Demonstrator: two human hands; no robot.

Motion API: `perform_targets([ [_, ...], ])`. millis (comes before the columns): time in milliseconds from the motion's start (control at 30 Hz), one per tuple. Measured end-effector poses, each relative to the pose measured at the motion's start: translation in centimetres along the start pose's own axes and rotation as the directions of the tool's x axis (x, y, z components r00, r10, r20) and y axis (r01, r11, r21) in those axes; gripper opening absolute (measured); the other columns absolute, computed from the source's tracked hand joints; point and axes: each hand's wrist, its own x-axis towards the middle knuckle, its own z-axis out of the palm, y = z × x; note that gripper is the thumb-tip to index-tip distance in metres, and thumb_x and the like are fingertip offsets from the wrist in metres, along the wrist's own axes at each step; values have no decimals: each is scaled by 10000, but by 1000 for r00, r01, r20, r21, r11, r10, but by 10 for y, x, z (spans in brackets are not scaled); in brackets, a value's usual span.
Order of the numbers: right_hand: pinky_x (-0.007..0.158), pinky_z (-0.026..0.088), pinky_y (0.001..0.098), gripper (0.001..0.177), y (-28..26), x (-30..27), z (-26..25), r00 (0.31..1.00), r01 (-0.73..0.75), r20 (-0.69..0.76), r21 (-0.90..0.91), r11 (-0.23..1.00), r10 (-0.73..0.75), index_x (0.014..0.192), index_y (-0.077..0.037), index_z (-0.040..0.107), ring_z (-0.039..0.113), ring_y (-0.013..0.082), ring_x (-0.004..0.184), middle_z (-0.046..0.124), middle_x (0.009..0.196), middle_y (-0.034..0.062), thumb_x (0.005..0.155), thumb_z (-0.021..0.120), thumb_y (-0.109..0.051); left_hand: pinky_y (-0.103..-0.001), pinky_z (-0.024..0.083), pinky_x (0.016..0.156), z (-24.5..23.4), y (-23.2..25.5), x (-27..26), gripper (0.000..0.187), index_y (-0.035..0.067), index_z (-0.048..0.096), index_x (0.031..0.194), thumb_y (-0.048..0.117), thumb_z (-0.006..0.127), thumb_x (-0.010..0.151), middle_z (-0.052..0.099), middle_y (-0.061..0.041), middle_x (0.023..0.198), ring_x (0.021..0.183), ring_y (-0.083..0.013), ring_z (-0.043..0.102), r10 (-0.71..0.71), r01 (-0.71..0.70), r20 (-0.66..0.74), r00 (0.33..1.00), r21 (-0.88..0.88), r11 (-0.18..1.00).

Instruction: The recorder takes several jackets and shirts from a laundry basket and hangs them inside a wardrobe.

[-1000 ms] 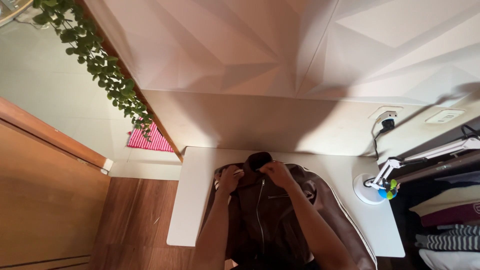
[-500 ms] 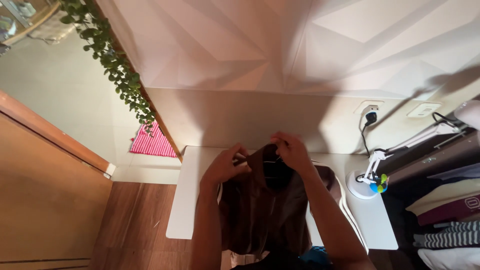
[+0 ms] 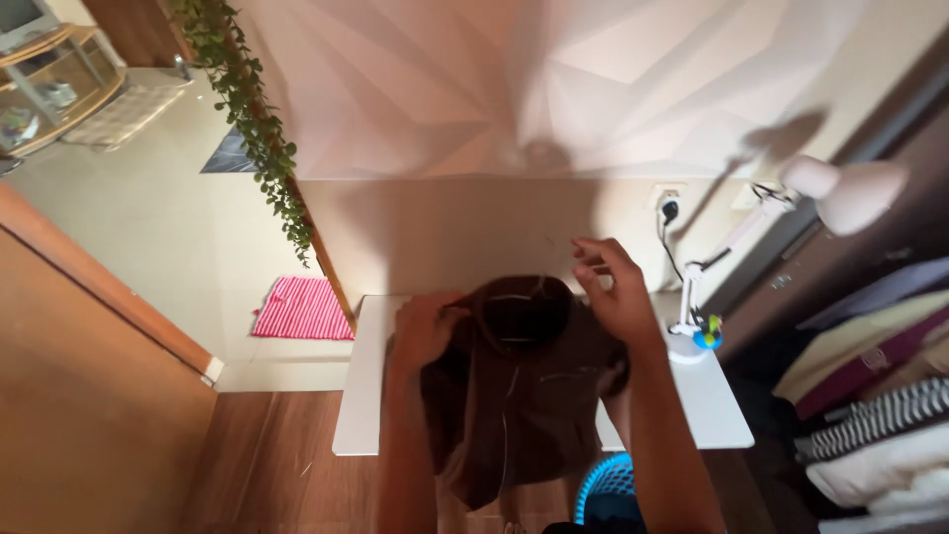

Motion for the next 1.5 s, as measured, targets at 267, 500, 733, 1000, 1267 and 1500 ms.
perform_targets([
  [267, 757, 524, 395, 273, -1, -109, -25, 998, 46, -14, -386, 921, -55, 1008, -32, 708, 661, 343, 886, 686, 957, 130, 801, 813, -177, -345, 587, 755, -61, 25, -56, 266, 100, 758, 1080, 48, 712, 823, 787, -97, 934, 841, -238, 786, -59, 60, 12, 998, -192, 979],
  [500, 658, 497, 351, 161, -45, -158, -38, 963, -83, -269, -330, 940, -9, 927, -30, 718, 610, 261, 680, 670, 784, 123, 944, 768, -182, -337, 586, 759, -79, 50, -89, 256, 102, 771, 1046, 16, 709, 814, 784, -114, 955, 854, -255, 778, 22, -51, -188, 982, -154, 987],
  [733, 598, 433, 303, 276, 43, -227, -106, 912, -406, -158, -208, 890, 379, 913, -26, 707, 471, 96, 660, 576, 721, 26, 867, 840, -264, -360, 588, 801, -97, 69, -91, 279, 85, 774, 1062, -3, 684, 813, 770, -140, 989, 901, -294, 769, 126, -196, -342, 931, -178, 964],
  [1000, 790, 478, 375, 169, -5, -258, -166, 929, -226, -359, -347, 910, 93, 1003, -16, 674, 580, 234, 881, 632, 932, 71, 922, 770, -129, -436, 471, 874, -17, 53, -87, 228, 110, 767, 1040, 73, 788, 816, 755, -110, 981, 900, -339, 643, 236, -270, -396, 888, -32, 962],
  [1267, 911, 498, 462, 379, -140, -226, -123, 965, 48, -181, -584, 810, -188, 1148, -8, 680, 643, 406, 990, 677, 1050, 192, 803, 673, -167, -405, 473, 851, 0, 127, -76, 176, 93, 777, 986, 113, 805, 814, 750, -91, 921, 821, -284, 665, 221, -273, -225, 949, -234, 933],
  [1500, 778, 506, 483, 312, -73, -243, -116, 925, -292, -379, -688, 664, 14, 966, -78, 707, 649, 401, 880, 689, 897, 142, 978, 708, -389, -429, 425, 882, 36, 118, -74, 271, 77, 736, 1047, 214, 830, 833, 736, -116, 984, 888, -315, 669, 400, -439, -207, 893, -198, 877],
])
